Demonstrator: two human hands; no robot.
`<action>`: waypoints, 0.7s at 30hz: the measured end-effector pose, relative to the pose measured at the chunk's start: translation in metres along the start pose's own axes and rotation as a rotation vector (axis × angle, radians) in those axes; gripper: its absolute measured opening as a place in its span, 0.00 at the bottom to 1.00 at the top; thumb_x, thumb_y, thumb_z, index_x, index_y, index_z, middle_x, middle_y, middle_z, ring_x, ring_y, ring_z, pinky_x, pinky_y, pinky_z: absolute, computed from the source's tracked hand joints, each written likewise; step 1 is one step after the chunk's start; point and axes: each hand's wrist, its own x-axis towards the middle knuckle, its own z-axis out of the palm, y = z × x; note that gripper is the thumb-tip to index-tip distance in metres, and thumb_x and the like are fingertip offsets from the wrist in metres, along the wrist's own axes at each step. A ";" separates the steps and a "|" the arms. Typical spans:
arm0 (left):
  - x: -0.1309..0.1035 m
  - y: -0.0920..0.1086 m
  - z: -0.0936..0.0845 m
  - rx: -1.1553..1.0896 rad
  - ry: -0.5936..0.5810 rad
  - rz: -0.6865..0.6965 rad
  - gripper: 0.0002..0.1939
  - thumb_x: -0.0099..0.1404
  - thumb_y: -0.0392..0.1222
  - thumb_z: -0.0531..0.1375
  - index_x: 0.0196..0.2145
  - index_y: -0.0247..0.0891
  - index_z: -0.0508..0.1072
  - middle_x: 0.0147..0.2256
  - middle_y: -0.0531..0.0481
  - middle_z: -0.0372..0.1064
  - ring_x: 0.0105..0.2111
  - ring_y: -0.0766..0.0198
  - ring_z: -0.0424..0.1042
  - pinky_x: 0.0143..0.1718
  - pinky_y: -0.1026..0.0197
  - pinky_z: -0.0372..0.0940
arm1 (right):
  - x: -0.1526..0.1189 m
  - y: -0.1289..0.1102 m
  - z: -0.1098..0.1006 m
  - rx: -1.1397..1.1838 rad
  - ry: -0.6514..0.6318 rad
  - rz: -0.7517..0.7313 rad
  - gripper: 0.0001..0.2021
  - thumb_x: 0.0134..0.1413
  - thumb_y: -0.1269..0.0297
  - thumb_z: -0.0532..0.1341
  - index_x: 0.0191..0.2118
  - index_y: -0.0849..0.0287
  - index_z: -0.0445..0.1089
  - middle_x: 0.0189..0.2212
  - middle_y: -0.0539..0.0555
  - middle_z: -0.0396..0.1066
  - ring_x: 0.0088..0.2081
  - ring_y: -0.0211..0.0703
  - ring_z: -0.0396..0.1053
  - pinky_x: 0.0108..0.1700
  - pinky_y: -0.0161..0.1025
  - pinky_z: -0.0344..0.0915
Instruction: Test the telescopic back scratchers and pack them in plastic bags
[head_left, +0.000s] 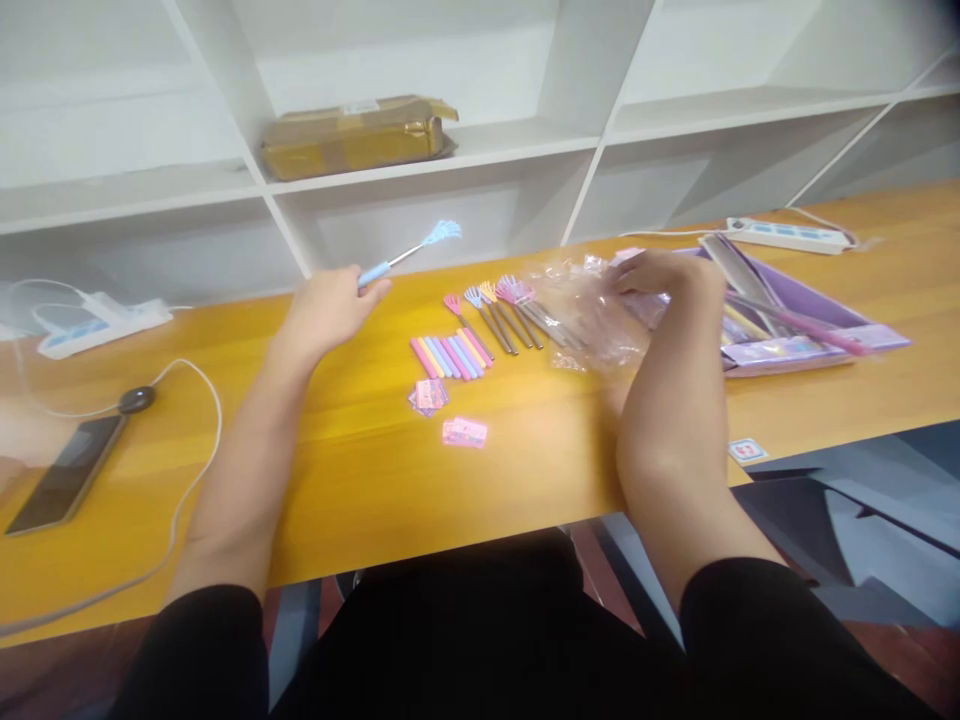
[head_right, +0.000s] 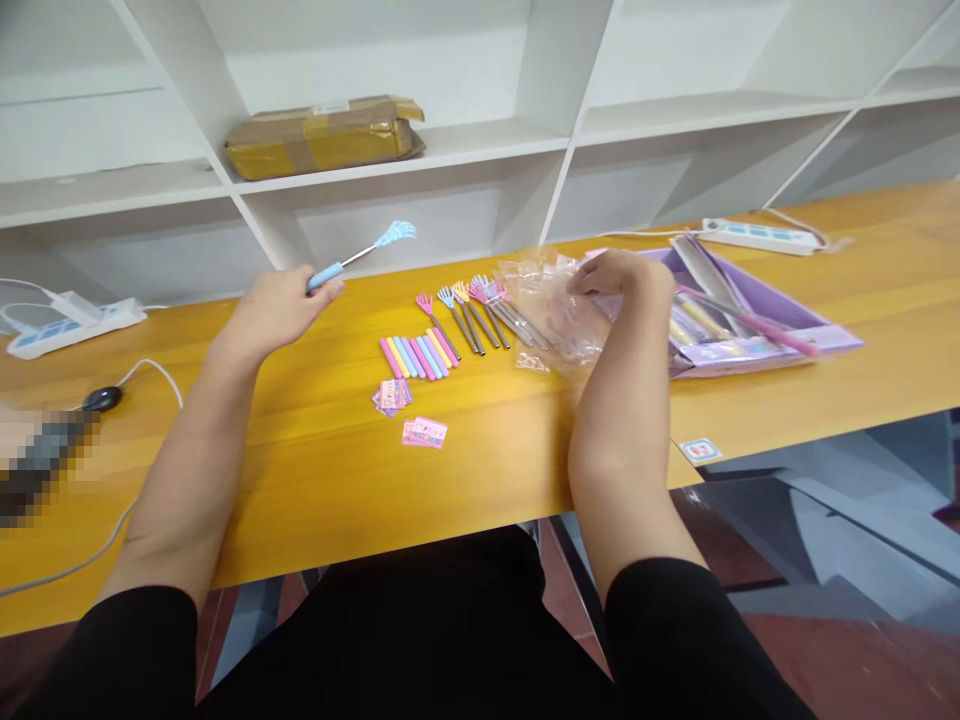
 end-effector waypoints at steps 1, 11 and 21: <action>0.001 -0.001 0.002 -0.022 0.010 0.009 0.21 0.82 0.60 0.55 0.44 0.44 0.79 0.33 0.40 0.73 0.36 0.43 0.74 0.44 0.47 0.68 | -0.002 -0.004 -0.008 0.004 -0.058 0.039 0.09 0.66 0.75 0.76 0.33 0.58 0.82 0.30 0.53 0.79 0.28 0.35 0.71 0.37 0.39 0.70; 0.013 -0.015 0.017 -0.391 0.101 0.379 0.32 0.83 0.45 0.51 0.80 0.50 0.66 0.66 0.39 0.76 0.59 0.47 0.79 0.67 0.46 0.68 | -0.035 -0.078 -0.033 0.574 0.030 -0.369 0.20 0.60 0.71 0.68 0.57 0.51 0.81 0.36 0.49 0.74 0.30 0.33 0.62 0.37 0.44 0.59; 0.000 0.003 0.020 -0.737 -0.342 0.401 0.29 0.73 0.70 0.66 0.54 0.43 0.85 0.31 0.50 0.68 0.31 0.61 0.66 0.36 0.58 0.65 | -0.086 -0.191 0.035 0.711 -0.118 -0.742 0.25 0.65 0.54 0.72 0.66 0.47 0.77 0.48 0.53 0.81 0.36 0.42 0.72 0.36 0.42 0.70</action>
